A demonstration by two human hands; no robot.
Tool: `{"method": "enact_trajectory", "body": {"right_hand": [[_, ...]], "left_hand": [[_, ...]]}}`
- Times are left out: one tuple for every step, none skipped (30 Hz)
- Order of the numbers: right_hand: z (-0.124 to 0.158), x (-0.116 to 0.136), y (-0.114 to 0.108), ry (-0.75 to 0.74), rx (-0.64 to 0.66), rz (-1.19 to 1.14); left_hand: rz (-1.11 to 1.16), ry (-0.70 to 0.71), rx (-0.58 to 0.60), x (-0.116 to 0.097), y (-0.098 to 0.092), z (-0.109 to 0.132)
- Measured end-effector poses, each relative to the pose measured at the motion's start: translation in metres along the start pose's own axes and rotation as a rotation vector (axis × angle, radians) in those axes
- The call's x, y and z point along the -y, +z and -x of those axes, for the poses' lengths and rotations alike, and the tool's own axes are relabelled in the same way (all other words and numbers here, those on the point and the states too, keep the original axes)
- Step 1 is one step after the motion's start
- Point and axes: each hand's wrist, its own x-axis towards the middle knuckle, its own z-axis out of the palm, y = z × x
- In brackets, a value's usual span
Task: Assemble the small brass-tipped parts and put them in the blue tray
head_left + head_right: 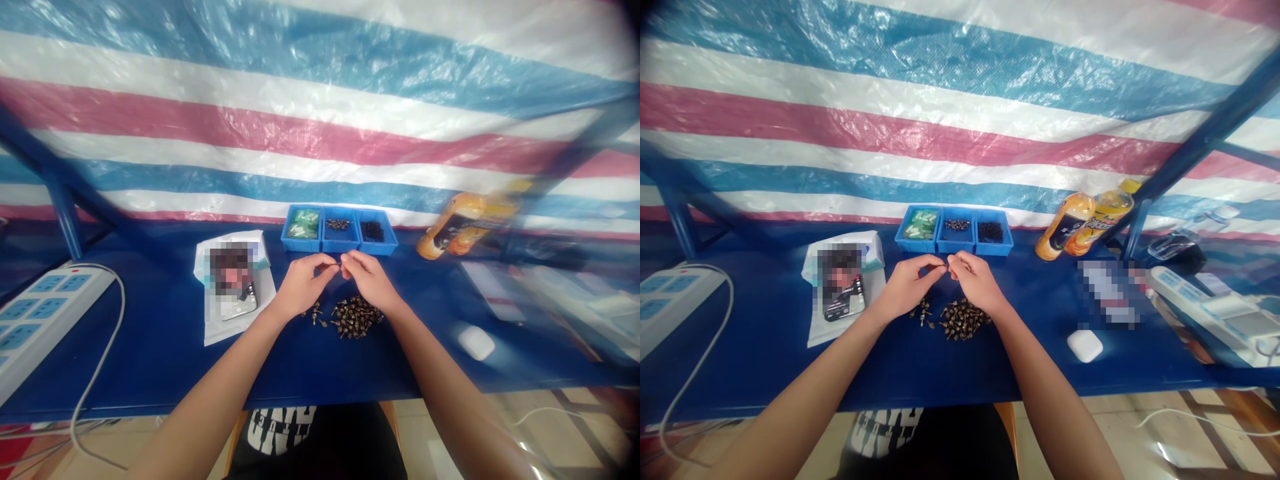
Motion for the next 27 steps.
{"method": "enact_trajectory", "body": {"right_hand": [[-0.001, -0.001, 0.000, 0.008, -0.008, 0.003], [-0.002, -0.002, 0.000, 0.014, -0.033, -0.004], [-0.003, -0.004, -0.001, 0.017, -0.084, -0.029], [-0.004, -0.006, -0.001, 0.017, -0.158, -0.072], [-0.005, -0.009, -0.002, 0.018, -0.250, -0.126], [-0.006, -0.011, -0.003, 0.021, -0.351, -0.181], [-0.007, -0.013, -0.004, 0.029, -0.440, -0.223], [-0.008, -0.014, -0.006, 0.034, -0.515, -0.242], [-0.009, -0.015, -0.007, 0.035, -0.566, -0.237], [-0.008, -0.015, -0.009, 0.029, -0.591, -0.211], [-0.008, -0.014, -0.012, 0.019, -0.584, -0.171], [-0.007, -0.013, -0.014, 0.009, -0.527, -0.120], [-0.005, -0.011, -0.016, 0.002, -0.422, -0.058], [-0.002, -0.009, -0.019, -0.002, -0.275, 0.012], [0.000, -0.006, -0.021, -0.007, -0.086, 0.095], [0.003, -0.004, -0.023, -0.015, 0.089, 0.190], [0.006, -0.003, -0.024, -0.031, 0.205, 0.284], [0.009, -0.001, -0.025, -0.042, 0.298, 0.376], [0.011, -0.001, -0.025, -0.050, 0.364, 0.456], [0.013, 0.000, -0.024, -0.056, 0.407, 0.522], [0.014, -0.001, -0.023, -0.059, 0.439, 0.571], [0.014, -0.001, -0.022, -0.061, 0.459, 0.603], [0.014, -0.002, -0.021, -0.065, 0.473, 0.622], [0.014, -0.003, -0.020, -0.069, 0.481, 0.631], [0.013, -0.004, -0.018, -0.074, 0.488, 0.632], [0.012, -0.004, -0.017, -0.080, 0.492, 0.630], [0.012, -0.005, -0.016, -0.087, 0.494, 0.625]], "left_hand": [[0.004, -0.007, -0.011, 0.000, 0.001, 0.000], [0.009, -0.018, -0.031, 0.000, 0.001, 0.000], [0.012, -0.031, -0.056, 0.000, 0.001, 0.000], [0.009, -0.045, -0.083, 0.000, 0.001, 0.000], [-0.003, -0.059, -0.107, 0.001, 0.001, 0.000], [-0.024, -0.073, -0.125, 0.002, 0.000, 0.000], [-0.050, -0.090, -0.137, 0.004, 0.000, 0.000], [-0.076, -0.108, -0.145, 0.005, -0.001, -0.001], [-0.099, -0.126, -0.151, 0.006, -0.001, -0.001], [-0.116, -0.143, -0.154, 0.008, -0.002, -0.001], [-0.127, -0.157, -0.155, 0.009, -0.002, -0.001], [-0.132, -0.166, -0.156, 0.010, -0.002, -0.001], [-0.135, -0.172, -0.158, 0.011, -0.002, -0.001], [-0.136, -0.175, -0.160, 0.012, -0.002, -0.001], [-0.136, -0.174, -0.162, 0.013, -0.001, -0.001], [-0.134, -0.172, -0.161, 0.013, -0.001, -0.001], [-0.132, -0.170, -0.161, 0.013, -0.001, -0.001], [-0.131, -0.169, -0.160, 0.013, -0.001, -0.001], [-0.131, -0.171, -0.158, 0.013, -0.001, -0.001], [-0.132, -0.173, -0.155, 0.013, -0.001, -0.001], [-0.135, -0.174, -0.154, 0.012, 0.000, 0.000], [-0.138, -0.174, -0.151, 0.012, 0.000, 0.000], [-0.140, -0.173, -0.150, 0.012, 0.000, 0.000], [-0.140, -0.171, -0.149, 0.012, 0.000, 0.000], [-0.140, -0.168, -0.149, 0.012, 0.000, 0.000], [-0.140, -0.166, -0.150, 0.012, 0.000, 0.000], [-0.140, -0.165, -0.152, 0.012, 0.001, 0.000]]}}
